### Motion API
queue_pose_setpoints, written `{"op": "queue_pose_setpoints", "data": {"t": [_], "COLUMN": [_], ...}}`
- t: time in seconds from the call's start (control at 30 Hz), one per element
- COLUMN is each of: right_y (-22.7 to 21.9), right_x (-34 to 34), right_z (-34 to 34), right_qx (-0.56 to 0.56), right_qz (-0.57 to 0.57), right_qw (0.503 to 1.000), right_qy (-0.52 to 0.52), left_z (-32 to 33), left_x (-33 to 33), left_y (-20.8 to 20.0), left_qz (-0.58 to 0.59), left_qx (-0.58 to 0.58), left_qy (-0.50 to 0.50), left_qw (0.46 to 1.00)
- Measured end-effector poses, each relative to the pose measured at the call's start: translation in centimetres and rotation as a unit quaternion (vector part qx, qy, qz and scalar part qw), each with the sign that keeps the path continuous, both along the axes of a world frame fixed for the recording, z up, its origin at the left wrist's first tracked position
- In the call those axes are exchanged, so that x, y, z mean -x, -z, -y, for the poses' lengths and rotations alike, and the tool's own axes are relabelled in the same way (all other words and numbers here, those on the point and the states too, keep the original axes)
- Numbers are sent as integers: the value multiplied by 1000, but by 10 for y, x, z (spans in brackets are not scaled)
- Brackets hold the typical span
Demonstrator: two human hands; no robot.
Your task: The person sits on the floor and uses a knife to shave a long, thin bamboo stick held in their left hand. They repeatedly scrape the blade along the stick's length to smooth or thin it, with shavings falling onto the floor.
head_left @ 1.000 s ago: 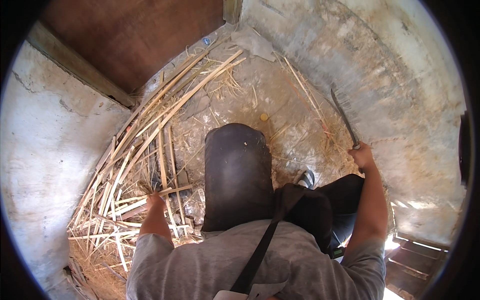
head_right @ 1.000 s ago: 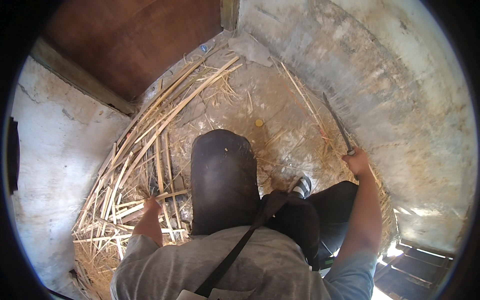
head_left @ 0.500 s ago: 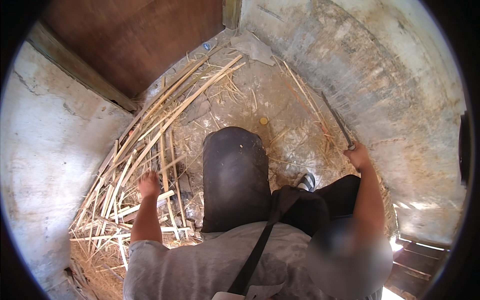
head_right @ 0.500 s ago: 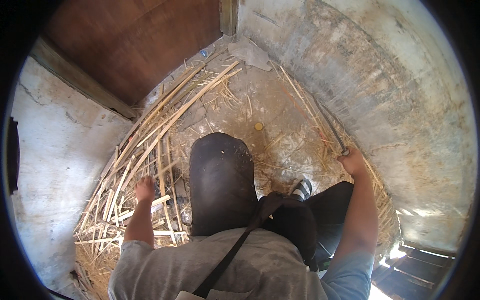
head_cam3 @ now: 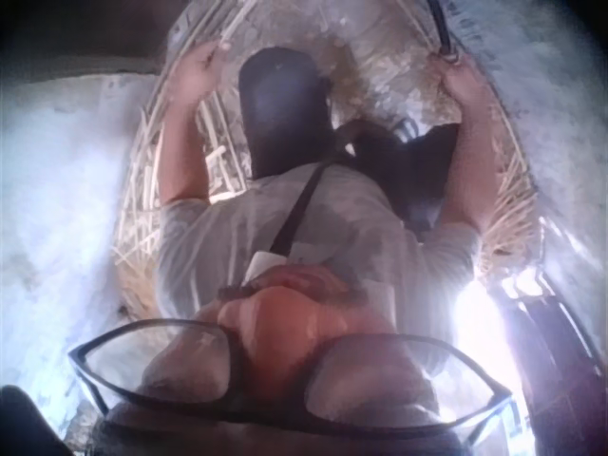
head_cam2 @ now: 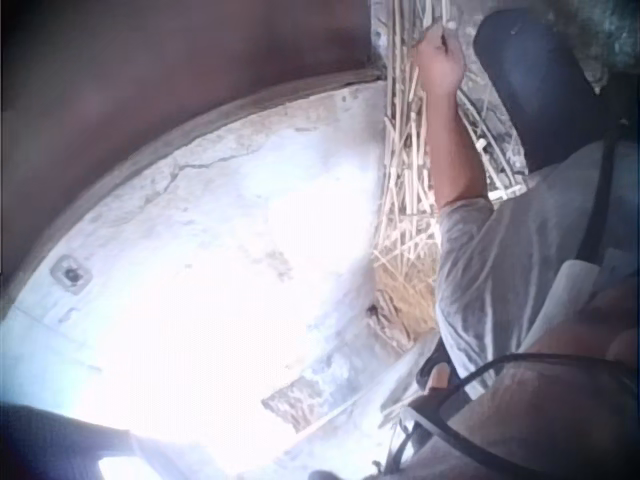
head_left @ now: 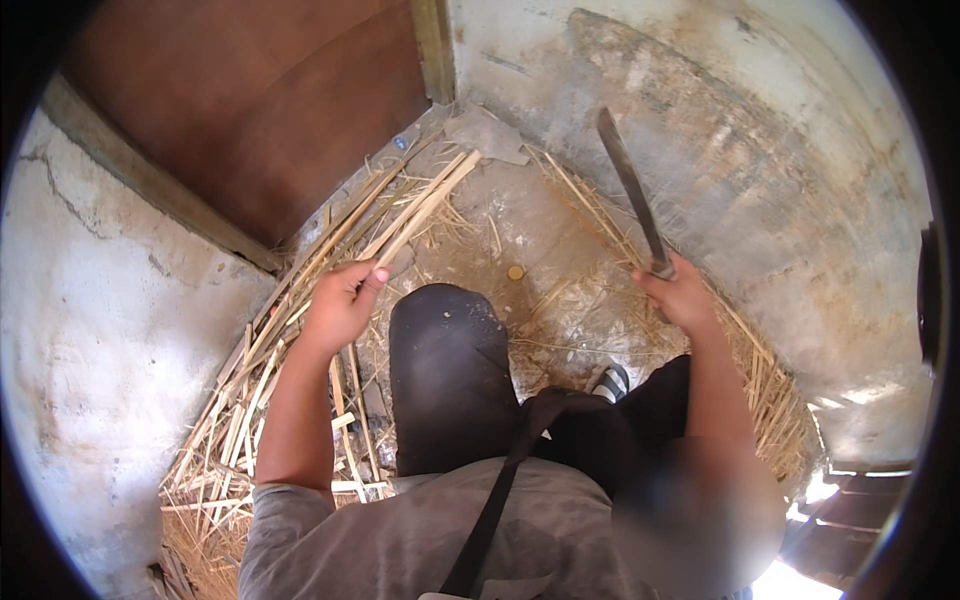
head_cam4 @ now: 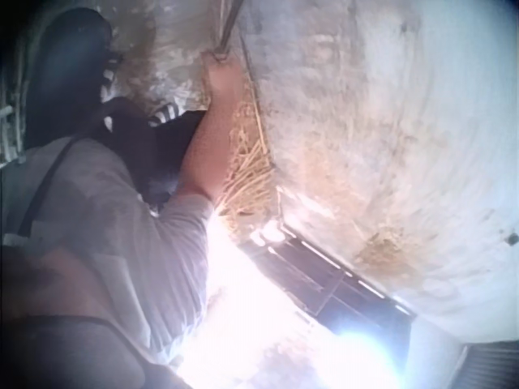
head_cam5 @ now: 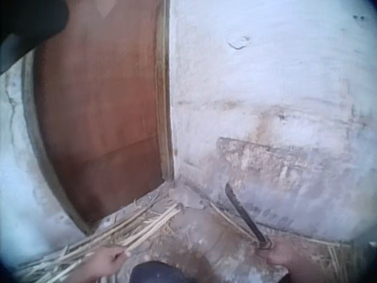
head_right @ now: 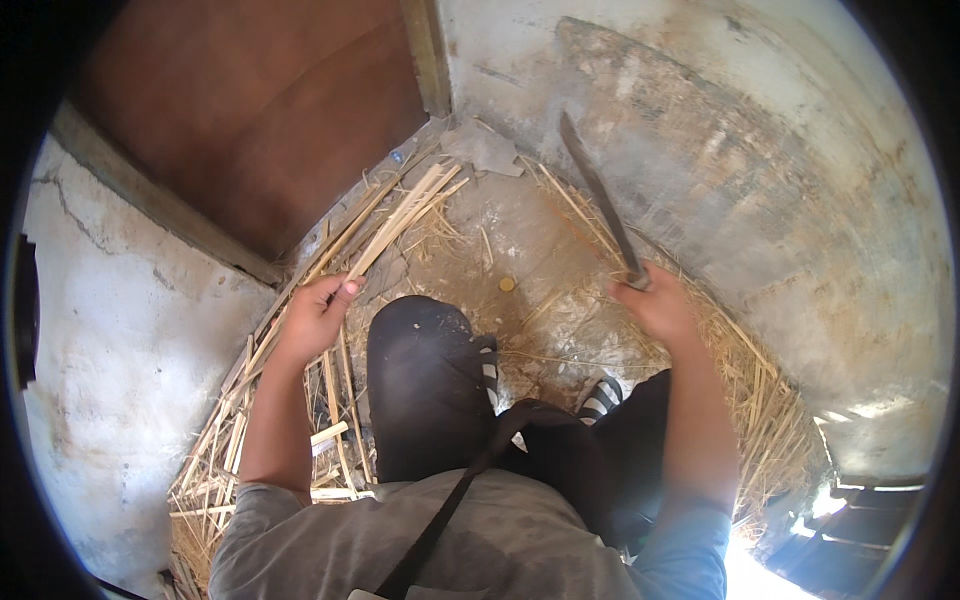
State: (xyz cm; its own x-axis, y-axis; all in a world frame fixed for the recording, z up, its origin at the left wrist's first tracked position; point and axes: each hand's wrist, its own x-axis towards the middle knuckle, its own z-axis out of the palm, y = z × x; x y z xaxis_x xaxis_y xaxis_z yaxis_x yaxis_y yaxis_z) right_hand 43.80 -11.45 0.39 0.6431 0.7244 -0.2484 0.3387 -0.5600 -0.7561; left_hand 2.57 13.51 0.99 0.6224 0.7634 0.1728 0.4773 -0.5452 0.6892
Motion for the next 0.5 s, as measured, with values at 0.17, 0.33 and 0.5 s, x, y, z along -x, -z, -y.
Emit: {"op": "queue_pose_setpoints", "data": {"t": [0.17, 0.33, 0.5], "right_y": [-10, 8, 24], "right_x": [33, 36, 26], "right_z": [-15, -1, 14], "right_qx": [-184, -283, -303], "right_qz": [-238, -318, -338], "right_qw": [952, 899, 888], "right_qy": [-56, -100, -70], "left_z": [54, 99, 124], "left_x": [-58, -94, -112], "left_y": [-17, -19, -17], "left_qz": [-58, -108, -170], "left_qx": [20, -3, -17], "left_qy": [88, 177, 180], "left_qw": [994, 978, 969]}}
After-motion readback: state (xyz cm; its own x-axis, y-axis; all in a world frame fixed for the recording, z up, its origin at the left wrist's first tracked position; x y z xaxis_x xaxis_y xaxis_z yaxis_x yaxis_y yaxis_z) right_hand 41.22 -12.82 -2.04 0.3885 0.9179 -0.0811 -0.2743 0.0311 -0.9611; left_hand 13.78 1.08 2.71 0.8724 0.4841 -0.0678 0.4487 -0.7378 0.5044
